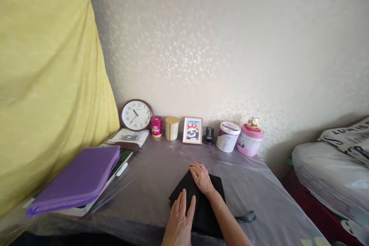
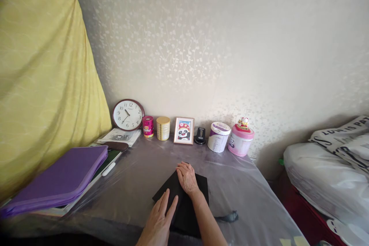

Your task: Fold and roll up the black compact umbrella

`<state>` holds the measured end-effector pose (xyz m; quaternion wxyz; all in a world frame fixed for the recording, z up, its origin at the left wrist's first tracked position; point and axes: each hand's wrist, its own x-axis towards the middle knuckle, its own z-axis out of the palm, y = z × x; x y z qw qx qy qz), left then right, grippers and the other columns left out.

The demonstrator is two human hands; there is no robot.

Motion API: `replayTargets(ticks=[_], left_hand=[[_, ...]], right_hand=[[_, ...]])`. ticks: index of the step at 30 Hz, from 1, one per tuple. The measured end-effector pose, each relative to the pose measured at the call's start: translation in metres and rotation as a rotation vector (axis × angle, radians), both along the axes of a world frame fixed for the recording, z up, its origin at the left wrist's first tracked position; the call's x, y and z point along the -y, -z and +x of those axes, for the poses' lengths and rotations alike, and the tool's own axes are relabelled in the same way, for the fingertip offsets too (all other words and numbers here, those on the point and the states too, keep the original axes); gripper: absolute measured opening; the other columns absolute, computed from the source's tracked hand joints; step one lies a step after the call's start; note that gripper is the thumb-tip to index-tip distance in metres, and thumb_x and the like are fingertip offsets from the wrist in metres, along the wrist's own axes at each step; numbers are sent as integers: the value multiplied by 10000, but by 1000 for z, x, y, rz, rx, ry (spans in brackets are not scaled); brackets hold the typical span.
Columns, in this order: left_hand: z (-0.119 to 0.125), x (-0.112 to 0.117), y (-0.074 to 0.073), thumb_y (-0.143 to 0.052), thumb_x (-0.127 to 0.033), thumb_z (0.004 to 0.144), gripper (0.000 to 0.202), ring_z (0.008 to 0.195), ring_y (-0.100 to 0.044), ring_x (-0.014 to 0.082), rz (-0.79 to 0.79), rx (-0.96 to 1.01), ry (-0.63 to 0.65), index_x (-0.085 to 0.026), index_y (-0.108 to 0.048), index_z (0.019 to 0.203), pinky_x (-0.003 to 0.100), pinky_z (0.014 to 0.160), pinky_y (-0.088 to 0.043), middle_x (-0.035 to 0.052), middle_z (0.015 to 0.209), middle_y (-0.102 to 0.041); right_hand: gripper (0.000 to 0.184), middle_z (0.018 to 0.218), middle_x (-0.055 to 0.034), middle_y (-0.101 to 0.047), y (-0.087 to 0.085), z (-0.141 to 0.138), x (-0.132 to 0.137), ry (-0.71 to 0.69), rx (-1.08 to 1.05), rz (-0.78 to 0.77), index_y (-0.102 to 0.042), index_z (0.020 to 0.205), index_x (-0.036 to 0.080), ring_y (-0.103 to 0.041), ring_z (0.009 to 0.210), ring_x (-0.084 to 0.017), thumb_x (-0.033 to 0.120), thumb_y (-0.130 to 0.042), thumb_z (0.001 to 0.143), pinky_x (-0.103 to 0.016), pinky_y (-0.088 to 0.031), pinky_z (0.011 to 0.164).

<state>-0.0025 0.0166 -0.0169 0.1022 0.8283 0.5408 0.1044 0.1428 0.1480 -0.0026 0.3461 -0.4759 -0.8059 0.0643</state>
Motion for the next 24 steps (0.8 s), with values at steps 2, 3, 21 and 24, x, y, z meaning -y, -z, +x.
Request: replayTargets(ticks=[2,3,21,24], left_hand=[[-1,1,-7,-453,-6,599,905,1351,-170,312,-49,-6,-20,-230,-122,1410,461,1059,-271,169,1482,-75],[0,2,-13,-454,1,592,914,1349,-184,308,-87,-25,-31,-227,-115,1410,446,1057,-279,170,1482,-77],[14,15,-29,-242,136,598,887,1346,-227,230,-152,-89,-181,-170,-39,1406,325,1057,-298,85,1500,-49],[13,17,-28,-247,132,592,888,1332,-260,252,-121,-53,-163,-153,-48,1409,341,1032,-338,111,1495,-53]], right_hand=[[302,1106,-44,-657,-1,1,-14,39,20,-42,-679,956,214,-501,1153,-196,235,-382,902,-381,-350,996],[307,1110,-45,-656,-2,2,-20,59,29,-66,-677,955,212,-520,1131,-187,236,-376,901,-364,-365,983],[300,1141,-146,-615,-12,21,12,329,21,68,-618,1026,134,-552,1069,-238,245,-394,860,-390,-401,941],[330,1005,-167,-640,-11,57,24,515,-63,89,-597,1004,101,-584,967,-250,291,-382,841,-380,-430,890]])
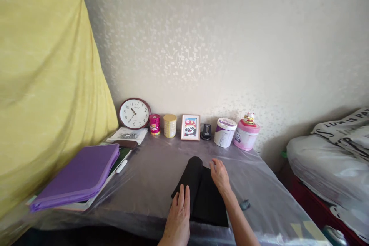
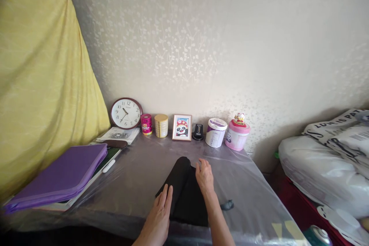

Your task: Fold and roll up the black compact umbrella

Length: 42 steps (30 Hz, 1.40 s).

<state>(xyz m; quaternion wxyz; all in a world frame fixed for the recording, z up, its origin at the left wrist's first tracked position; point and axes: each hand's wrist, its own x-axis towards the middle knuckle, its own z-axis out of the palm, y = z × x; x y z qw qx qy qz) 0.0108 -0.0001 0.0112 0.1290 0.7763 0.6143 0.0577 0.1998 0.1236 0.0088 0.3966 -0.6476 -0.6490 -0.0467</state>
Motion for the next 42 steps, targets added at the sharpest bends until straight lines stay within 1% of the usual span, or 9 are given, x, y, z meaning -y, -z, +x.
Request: replayTargets(ticks=[2,4,8,14,22,27,31,36,42], left_hand=[[-1,1,4,-249,130,598,882,1331,-263,258,36,20,6,-146,-44,1411,351,1027,-350,123,1494,-61],[-1,1,9,-256,129,607,886,1334,-254,262,70,34,8,-163,-32,1414,369,1028,-353,125,1493,-72],[-1,1,15,-295,125,622,894,1326,-261,288,96,38,-10,-178,-17,1416,393,1014,-365,174,1477,-118],[-1,4,7,-319,130,638,883,1316,-277,308,55,16,-30,-170,-30,1417,373,990,-380,216,1456,-175],[-1,8,-5,-318,127,604,871,1322,-277,276,15,-28,-15,-67,-44,1408,341,1036,-330,225,1460,-168],[1,4,7,-329,114,590,860,1322,-279,268,59,-79,-26,-44,-88,1401,352,1041,-336,212,1460,-179],[1,-2,24,-363,69,620,786,1328,-258,285,159,-85,8,-34,-205,1383,388,1054,-321,209,1451,-214],[-2,-2,24,-433,19,623,701,1287,-340,315,141,-69,0,-10,-355,1319,408,1023,-361,250,1412,-286],[-7,-3,32,-470,-60,622,657,1294,-335,299,173,37,12,-54,-424,1277,413,1020,-362,207,1420,-310]], right_hand=[[345,961,-164,-642,3,20,18,83,-28,-40,-592,990,113,-600,917,-254,342,-389,829,-378,-437,862],[353,924,-142,-652,8,33,38,127,-88,-156,-595,971,143,-623,839,-244,393,-396,822,-364,-455,801],[386,772,-87,-680,12,33,67,69,-226,-370,-623,913,182,-644,758,-245,474,-391,811,-340,-462,708],[393,766,-72,-689,2,12,82,9,-364,-327,-648,891,189,-647,761,-250,507,-467,746,-318,-470,652],[344,680,-34,-648,-21,-9,73,-172,-488,-292,-647,807,184,-605,692,-217,475,-470,764,-283,-454,571],[314,645,-11,-607,-32,-41,53,-265,-525,-278,-621,813,174,-548,619,-173,454,-484,767,-258,-417,533],[264,603,6,-559,-30,-66,37,-276,-489,-301,-601,794,186,-507,579,-156,423,-489,768,-254,-388,514],[219,595,17,-532,-23,-83,26,-298,-452,-357,-578,787,176,-492,560,-146,371,-479,775,-253,-379,513],[284,722,-38,-635,-13,-89,16,-274,-351,-431,-591,1000,150,-598,700,-185,309,-518,776,-266,-434,611]])
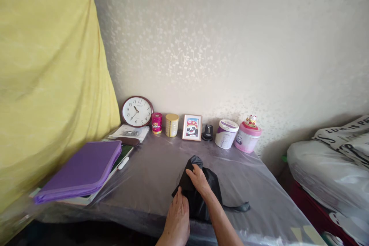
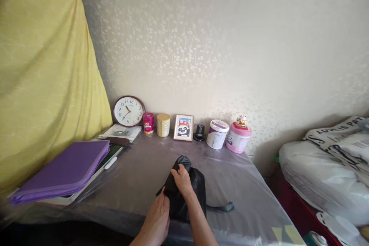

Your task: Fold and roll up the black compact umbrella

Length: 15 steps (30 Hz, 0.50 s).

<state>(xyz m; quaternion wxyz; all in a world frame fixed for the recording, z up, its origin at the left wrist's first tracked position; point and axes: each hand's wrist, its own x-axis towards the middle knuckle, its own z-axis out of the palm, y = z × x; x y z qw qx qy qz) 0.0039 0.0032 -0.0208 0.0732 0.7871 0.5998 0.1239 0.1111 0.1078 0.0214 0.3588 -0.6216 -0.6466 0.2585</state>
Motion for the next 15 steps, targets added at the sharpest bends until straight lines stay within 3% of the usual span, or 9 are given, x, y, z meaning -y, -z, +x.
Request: replayTargets(ticks=[3,7,11,15], left_hand=[[-6,0,5,-423,-88,694,588,1277,-370,261,42,23,-6,-67,-410,1281,388,1028,-352,180,1401,-360],[-19,3,2,-408,-182,779,523,1193,-468,241,55,45,-8,-74,-373,1290,358,982,-405,167,1307,-475],[-25,10,-23,-374,-203,821,396,1119,-510,242,208,118,-66,-126,-438,1203,378,920,-445,138,1214,-517],[-15,12,-48,-376,-205,833,258,992,-546,217,227,188,39,-189,-540,1032,369,870,-456,87,1079,-547]], right_hand=[[337,731,-54,-663,4,-1,-3,4,67,-19,-571,1078,137,-629,750,-198,291,-533,781,-266,-437,632],[320,642,-15,-671,3,-3,-2,-88,5,-81,-549,1086,142,-638,654,-164,304,-483,818,-241,-428,577],[259,639,-14,-695,-7,-7,6,-260,-98,-106,-587,897,167,-622,575,-128,335,-393,861,-228,-434,591],[286,704,-25,-717,-18,-10,14,-364,-47,-101,-592,765,184,-609,575,-124,353,-384,866,-224,-427,583]])
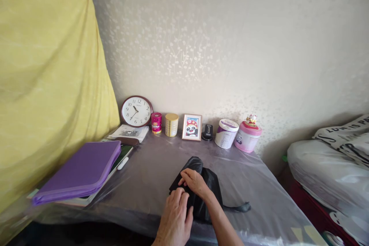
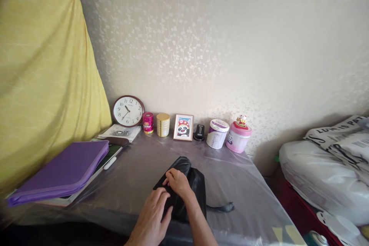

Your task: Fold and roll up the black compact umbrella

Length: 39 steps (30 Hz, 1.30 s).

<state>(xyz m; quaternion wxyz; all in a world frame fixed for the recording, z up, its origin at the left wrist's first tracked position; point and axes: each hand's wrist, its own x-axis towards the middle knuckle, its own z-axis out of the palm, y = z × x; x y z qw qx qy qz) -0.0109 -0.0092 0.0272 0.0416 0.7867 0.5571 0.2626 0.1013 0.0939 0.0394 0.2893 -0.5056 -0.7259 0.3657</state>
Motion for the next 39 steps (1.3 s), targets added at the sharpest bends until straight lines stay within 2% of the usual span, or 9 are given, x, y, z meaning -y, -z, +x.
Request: replayTargets(ticks=[2,7,13,19,23,27,31,34,39], left_hand=[[7,-3,-1,-406,-237,834,313,1059,-509,232,7,4,39,-195,-522,1121,389,924,-424,89,1140,-527],[12,-13,17,-448,-316,833,390,1213,-384,255,-10,12,36,-242,-486,1214,403,1001,-358,62,1283,-454],[11,-13,22,-466,-289,798,418,1158,-430,258,-66,10,5,-233,-485,1213,420,975,-377,64,1268,-466],[15,-15,27,-439,-174,760,486,1241,-371,259,-110,39,10,-215,-438,1245,427,994,-376,98,1347,-359],[14,-17,31,-415,-145,759,465,1246,-378,253,-133,46,19,-203,-454,1219,430,998,-375,110,1334,-377],[13,-18,40,-418,-135,758,475,1268,-364,259,-118,50,32,-205,-442,1226,436,998,-376,126,1375,-351],[14,-21,50,-413,-123,764,498,1296,-332,278,-117,-2,42,-178,-422,1259,447,1009,-363,153,1429,-298],[14,-23,50,-410,-136,773,596,1295,-337,275,-167,-42,21,-159,-304,1359,434,1015,-361,152,1438,-300],[15,-24,41,-382,-161,788,651,1318,-300,252,-298,-81,2,-146,-189,1410,401,1041,-333,126,1463,-260]], right_hand=[[283,714,-23,-720,-4,-1,2,-45,30,-2,-602,750,192,-618,593,-131,346,-394,864,-226,-429,585],[249,735,-13,-723,-8,1,5,-117,49,2,-641,792,199,-653,681,-149,306,-424,850,-237,-452,648],[245,792,-8,-722,-3,9,7,-159,-12,26,-652,928,202,-657,756,-155,292,-437,850,-247,-470,709],[264,828,-17,-716,-4,9,9,-189,-4,48,-656,959,203,-654,785,-156,297,-422,882,-259,-479,750],[266,884,-21,-700,1,14,15,-103,12,252,-661,982,230,-625,842,-152,311,-422,901,-266,-475,785],[253,959,-35,-692,13,25,15,-80,97,482,-671,974,226,-552,1026,-176,286,-436,905,-308,-429,900],[239,1028,-27,-687,22,32,1,-107,189,542,-666,964,230,-504,1128,-187,255,-435,908,-408,-290,1033],[267,1022,-12,-688,26,34,-19,-85,258,541,-668,949,244,-498,1141,-186,239,-403,920,-449,-213,1059],[313,1021,-2,-688,28,38,-57,13,341,483,-687,901,256,-486,1158,-182,237,-375,918,-408,-238,1045]])
